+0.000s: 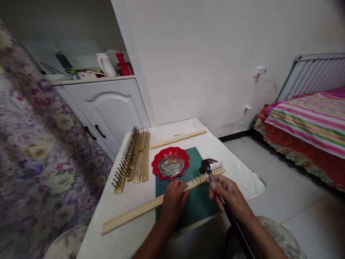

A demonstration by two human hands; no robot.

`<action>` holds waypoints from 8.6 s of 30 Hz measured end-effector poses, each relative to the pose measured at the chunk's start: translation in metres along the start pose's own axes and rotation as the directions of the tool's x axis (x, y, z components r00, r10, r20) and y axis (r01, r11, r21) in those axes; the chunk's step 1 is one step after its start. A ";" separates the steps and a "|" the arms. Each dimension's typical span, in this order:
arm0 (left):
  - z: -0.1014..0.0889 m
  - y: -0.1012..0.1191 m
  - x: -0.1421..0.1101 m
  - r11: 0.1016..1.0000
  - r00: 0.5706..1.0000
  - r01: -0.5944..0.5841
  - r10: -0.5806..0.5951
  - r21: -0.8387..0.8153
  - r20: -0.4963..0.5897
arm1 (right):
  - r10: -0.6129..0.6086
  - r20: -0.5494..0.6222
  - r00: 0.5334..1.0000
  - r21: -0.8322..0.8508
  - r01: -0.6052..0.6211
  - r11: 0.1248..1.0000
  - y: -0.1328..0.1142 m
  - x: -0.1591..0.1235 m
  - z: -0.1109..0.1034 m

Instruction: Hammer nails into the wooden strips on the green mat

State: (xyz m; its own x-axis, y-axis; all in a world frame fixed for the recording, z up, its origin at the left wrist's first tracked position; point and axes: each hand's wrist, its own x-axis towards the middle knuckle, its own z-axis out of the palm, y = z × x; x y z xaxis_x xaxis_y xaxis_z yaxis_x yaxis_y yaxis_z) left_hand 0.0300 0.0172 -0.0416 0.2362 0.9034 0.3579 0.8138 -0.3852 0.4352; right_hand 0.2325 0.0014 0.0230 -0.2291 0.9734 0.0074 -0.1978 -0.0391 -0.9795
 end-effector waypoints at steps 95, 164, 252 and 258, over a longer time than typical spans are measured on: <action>-0.013 0.052 0.001 0.245 0.939 0.254 -0.293 -0.936 0.178 | -0.013 -0.169 0.986 0.187 0.045 0.981 0.019 0.016 0.011; 0.027 0.011 0.033 0.944 0.984 0.151 -0.171 -0.294 -0.043 | 0.037 0.087 0.996 -0.087 -0.029 0.996 0.015 0.004 0.016; -0.026 0.033 0.017 0.431 0.946 0.316 -0.211 -0.845 0.247 | -0.017 -0.096 0.995 -0.008 0.017 1.000 0.021 0.010 0.018; -0.037 0.041 0.010 0.882 0.992 -0.048 0.097 -0.470 0.081 | -0.059 -0.064 0.996 -0.071 0.054 0.996 0.026 0.007 0.019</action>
State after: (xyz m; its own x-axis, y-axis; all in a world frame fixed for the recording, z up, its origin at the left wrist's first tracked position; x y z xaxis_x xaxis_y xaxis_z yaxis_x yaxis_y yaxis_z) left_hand 0.0462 0.0034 0.0104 0.3559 0.8740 0.3307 0.4566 -0.4714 0.7545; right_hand 0.2075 0.0025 0.0011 -0.1553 0.9865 0.0521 -0.1417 0.0299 -0.9895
